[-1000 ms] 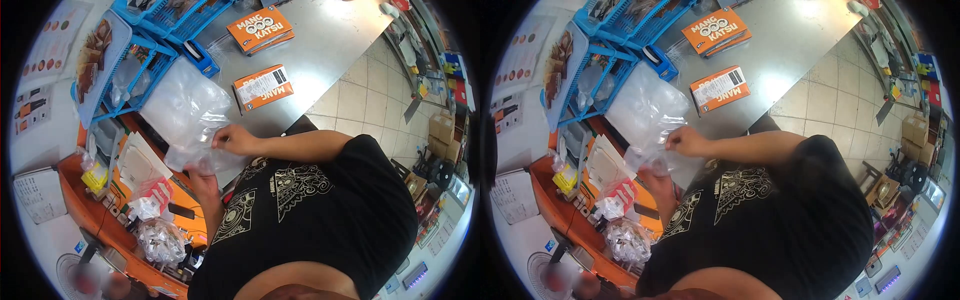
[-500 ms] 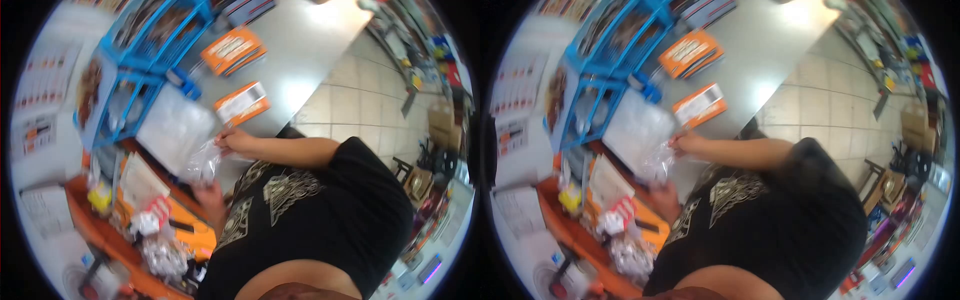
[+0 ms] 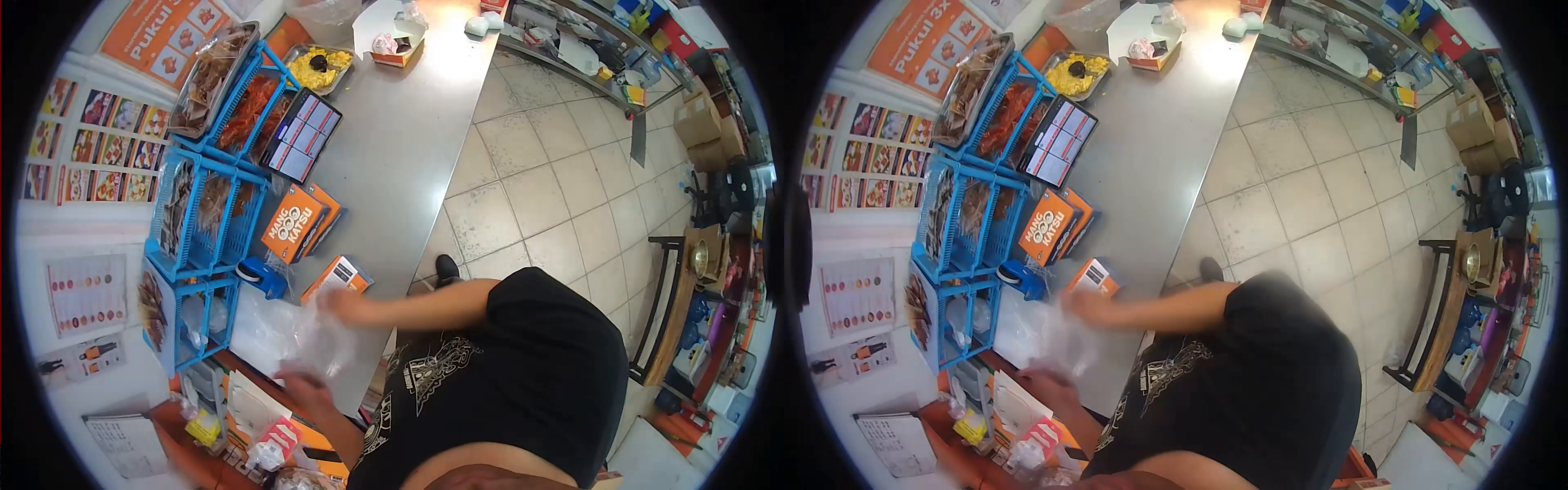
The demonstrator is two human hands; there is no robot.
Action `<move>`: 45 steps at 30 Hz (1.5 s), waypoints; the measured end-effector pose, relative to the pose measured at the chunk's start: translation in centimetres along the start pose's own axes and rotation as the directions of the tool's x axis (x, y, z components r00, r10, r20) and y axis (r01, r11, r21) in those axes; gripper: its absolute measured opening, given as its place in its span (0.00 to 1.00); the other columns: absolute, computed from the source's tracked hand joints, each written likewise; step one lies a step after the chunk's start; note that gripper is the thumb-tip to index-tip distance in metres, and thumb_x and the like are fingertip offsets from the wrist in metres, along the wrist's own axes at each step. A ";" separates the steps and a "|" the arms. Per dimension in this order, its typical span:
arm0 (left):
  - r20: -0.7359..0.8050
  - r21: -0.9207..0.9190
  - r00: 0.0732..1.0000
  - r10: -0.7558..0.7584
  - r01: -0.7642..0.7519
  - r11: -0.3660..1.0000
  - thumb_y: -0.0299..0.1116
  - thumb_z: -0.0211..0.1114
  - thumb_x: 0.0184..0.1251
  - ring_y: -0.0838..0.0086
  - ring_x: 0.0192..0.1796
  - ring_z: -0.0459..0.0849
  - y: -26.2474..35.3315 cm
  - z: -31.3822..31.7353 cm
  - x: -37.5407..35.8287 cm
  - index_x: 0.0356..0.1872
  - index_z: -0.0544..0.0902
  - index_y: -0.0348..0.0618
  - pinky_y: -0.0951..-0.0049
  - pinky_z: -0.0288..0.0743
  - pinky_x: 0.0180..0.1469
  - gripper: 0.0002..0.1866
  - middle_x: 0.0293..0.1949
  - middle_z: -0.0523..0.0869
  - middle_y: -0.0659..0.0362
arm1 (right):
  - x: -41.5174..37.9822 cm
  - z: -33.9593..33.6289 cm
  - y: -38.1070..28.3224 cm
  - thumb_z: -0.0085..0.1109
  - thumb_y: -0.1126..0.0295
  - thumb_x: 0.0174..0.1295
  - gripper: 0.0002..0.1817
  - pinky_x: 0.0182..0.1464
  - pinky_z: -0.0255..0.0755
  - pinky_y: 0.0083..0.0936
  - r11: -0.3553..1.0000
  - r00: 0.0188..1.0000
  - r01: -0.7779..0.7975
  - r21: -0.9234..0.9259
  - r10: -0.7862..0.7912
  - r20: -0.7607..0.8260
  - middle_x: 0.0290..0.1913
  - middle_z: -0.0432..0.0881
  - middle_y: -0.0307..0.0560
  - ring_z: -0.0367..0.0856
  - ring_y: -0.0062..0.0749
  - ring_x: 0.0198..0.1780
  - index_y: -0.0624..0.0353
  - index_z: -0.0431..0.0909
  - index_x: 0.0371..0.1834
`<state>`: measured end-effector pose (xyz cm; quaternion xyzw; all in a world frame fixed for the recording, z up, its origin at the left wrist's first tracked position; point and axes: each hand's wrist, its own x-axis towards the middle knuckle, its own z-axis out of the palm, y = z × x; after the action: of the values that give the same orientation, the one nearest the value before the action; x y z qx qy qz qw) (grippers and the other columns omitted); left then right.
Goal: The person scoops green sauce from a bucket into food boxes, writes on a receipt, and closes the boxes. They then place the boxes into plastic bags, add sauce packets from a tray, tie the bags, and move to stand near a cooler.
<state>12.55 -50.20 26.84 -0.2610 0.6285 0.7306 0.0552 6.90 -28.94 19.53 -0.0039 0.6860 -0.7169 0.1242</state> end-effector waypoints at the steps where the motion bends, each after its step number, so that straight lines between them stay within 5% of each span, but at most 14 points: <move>1: 0.189 0.224 0.949 -0.253 0.209 0.952 0.44 0.59 0.73 0.68 0.37 0.79 -2.2 -2.8 -0.2 0.45 0.75 0.46 0.68 0.77 0.43 0.13 0.35 0.77 0.62 | 2.6 -3.7 -3.2 0.53 0.62 0.70 0.13 0.39 0.78 0.41 0.827 0.859 -0.415 0.381 0.494 -0.136 0.33 0.83 0.52 0.84 0.40 0.38 0.62 0.79 0.39; 2: 0.244 0.469 0.960 -0.136 0.006 0.883 0.38 0.60 0.71 0.73 0.34 0.77 -2.8 0.9 -3.3 0.42 0.74 0.46 0.71 0.75 0.39 0.09 0.31 0.75 0.64 | 5.0 -6.1 -4.3 0.48 0.66 0.74 0.12 0.31 0.75 0.38 0.557 0.907 -0.170 0.813 0.412 -0.092 0.30 0.81 0.46 0.82 0.32 0.31 0.61 0.78 0.40; 6: 0.091 0.638 0.989 0.113 -0.145 0.756 0.27 0.62 0.66 0.80 0.27 0.72 -0.1 7.1 -7.1 0.38 0.77 0.42 0.77 0.68 0.32 0.04 0.25 0.73 0.67 | 6.0 -3.1 -1.5 0.51 0.64 0.73 0.10 0.37 0.74 0.27 0.835 0.959 0.017 0.550 0.142 -0.245 0.38 0.80 0.38 0.77 0.26 0.37 0.56 0.75 0.49; 9: -0.571 0.004 0.793 0.211 -0.255 0.967 0.29 0.55 0.68 0.74 0.36 0.78 -1.4 -3.4 -1.2 0.46 0.80 0.37 0.73 0.74 0.37 0.11 0.37 0.82 0.60 | 1.5 -2.2 -4.5 0.64 0.69 0.63 0.16 0.46 0.75 0.28 0.972 0.964 0.225 0.061 -0.232 0.134 0.46 0.82 0.44 0.80 0.29 0.44 0.57 0.74 0.52; 14: -0.486 -0.503 0.873 -0.047 -0.236 0.832 0.24 0.52 0.67 0.76 0.35 0.81 1.9 -6.5 -1.0 0.59 0.75 0.45 0.77 0.76 0.30 0.19 0.40 0.82 0.59 | -1.7 3.5 -2.0 0.64 0.79 0.54 0.23 0.49 0.76 0.27 0.900 0.904 0.307 -0.309 -0.174 0.390 0.48 0.83 0.48 0.81 0.33 0.48 0.58 0.72 0.54; 20: 0.116 0.452 0.992 0.046 -0.094 0.887 0.28 0.58 0.70 0.82 0.22 0.69 -4.6 -10.8 -5.6 0.55 0.74 0.44 0.79 0.64 0.26 0.14 0.24 0.73 0.66 | 9.5 9.7 -4.5 0.51 0.87 0.53 0.20 0.28 0.71 0.18 0.864 0.991 -0.101 0.493 0.130 -0.026 0.34 0.80 0.46 0.78 0.20 0.31 0.58 0.75 0.49; 22: -0.062 -0.408 0.986 0.152 -0.164 0.898 0.29 0.58 0.72 0.80 0.27 0.75 -9.3 -14.8 -3.3 0.49 0.76 0.42 0.77 0.68 0.31 0.08 0.26 0.75 0.67 | 11.4 12.6 -4.9 0.54 0.84 0.54 0.20 0.26 0.69 0.18 0.998 0.995 -0.052 0.034 0.048 0.092 0.33 0.79 0.42 0.75 0.19 0.29 0.57 0.76 0.51; 25: -0.306 -0.722 0.932 -0.192 -0.096 0.685 0.30 0.58 0.73 0.75 0.39 0.80 -3.6 -14.1 -2.6 0.41 0.74 0.44 0.73 0.73 0.39 0.03 0.35 0.78 0.63 | 15.4 16.7 -7.3 0.62 0.80 0.55 0.24 0.40 0.75 0.23 0.904 0.707 0.256 -0.344 0.068 0.704 0.46 0.80 0.46 0.78 0.27 0.43 0.54 0.76 0.57; 26: -0.178 -0.161 0.984 -0.022 -0.007 0.987 0.31 0.59 0.73 0.71 0.44 0.80 -11.5 -16.9 -0.3 0.45 0.74 0.42 0.70 0.74 0.43 0.06 0.40 0.78 0.60 | 17.1 18.2 -7.5 0.64 0.78 0.55 0.25 0.46 0.77 0.26 0.843 0.454 0.477 -0.249 0.006 0.891 0.51 0.80 0.47 0.79 0.30 0.50 0.52 0.77 0.59; 27: -0.042 0.465 0.988 0.149 -0.112 0.878 0.33 0.60 0.74 0.68 0.49 0.79 -19.2 -19.6 2.0 0.49 0.74 0.40 0.66 0.75 0.48 0.10 0.46 0.79 0.57 | 19.7 20.5 -6.7 0.65 0.75 0.56 0.26 0.52 0.75 0.32 0.843 0.606 0.486 -0.229 -0.136 0.784 0.58 0.77 0.51 0.77 0.36 0.56 0.52 0.76 0.61; 30: 0.093 0.361 0.995 -0.029 -0.006 0.933 0.35 0.63 0.71 0.60 0.57 0.76 -23.2 -17.7 2.6 0.65 0.65 0.33 0.61 0.73 0.57 0.27 0.57 0.73 0.48 | 27.8 27.0 -4.1 0.65 0.70 0.59 0.26 0.59 0.74 0.40 0.320 0.683 0.649 -0.690 -0.645 0.343 0.59 0.79 0.58 0.76 0.51 0.61 0.50 0.76 0.64; 33: -0.220 0.623 0.876 0.430 -0.213 0.753 0.37 0.66 0.67 0.52 0.59 0.75 -20.0 -17.3 1.9 0.73 0.53 0.28 0.58 0.65 0.65 0.41 0.57 0.73 0.40 | 32.2 29.1 -3.2 0.60 0.67 0.62 0.13 0.59 0.74 0.46 0.315 0.921 0.363 -0.877 -0.262 0.287 0.49 0.83 0.60 0.81 0.58 0.51 0.53 0.85 0.49; 36: -0.304 0.507 0.759 0.576 -0.383 0.772 0.34 0.66 0.66 0.52 0.62 0.73 -13.7 -19.6 3.9 0.70 0.60 0.31 0.57 0.62 0.68 0.36 0.57 0.76 0.42 | 31.6 28.2 -4.4 0.64 0.71 0.59 0.14 0.54 0.77 0.38 0.272 0.801 0.490 -0.828 -0.516 0.304 0.40 0.86 0.58 0.82 0.53 0.49 0.52 0.85 0.49; 45: 0.155 0.678 0.405 0.901 -0.708 0.201 0.34 0.72 0.57 0.50 0.60 0.75 9.1 -17.4 22.8 0.60 0.75 0.42 0.54 0.68 0.62 0.28 0.57 0.79 0.48 | 30.0 25.0 -3.0 0.70 0.72 0.56 0.08 0.44 0.74 0.28 0.884 0.936 0.331 -0.329 -0.352 -0.005 0.32 0.82 0.46 0.80 0.28 0.37 0.64 0.83 0.34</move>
<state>-5.30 -74.20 23.35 0.0502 0.8789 0.3310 -0.3398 -18.32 -58.95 18.96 -0.1216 0.7863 -0.6051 -0.0286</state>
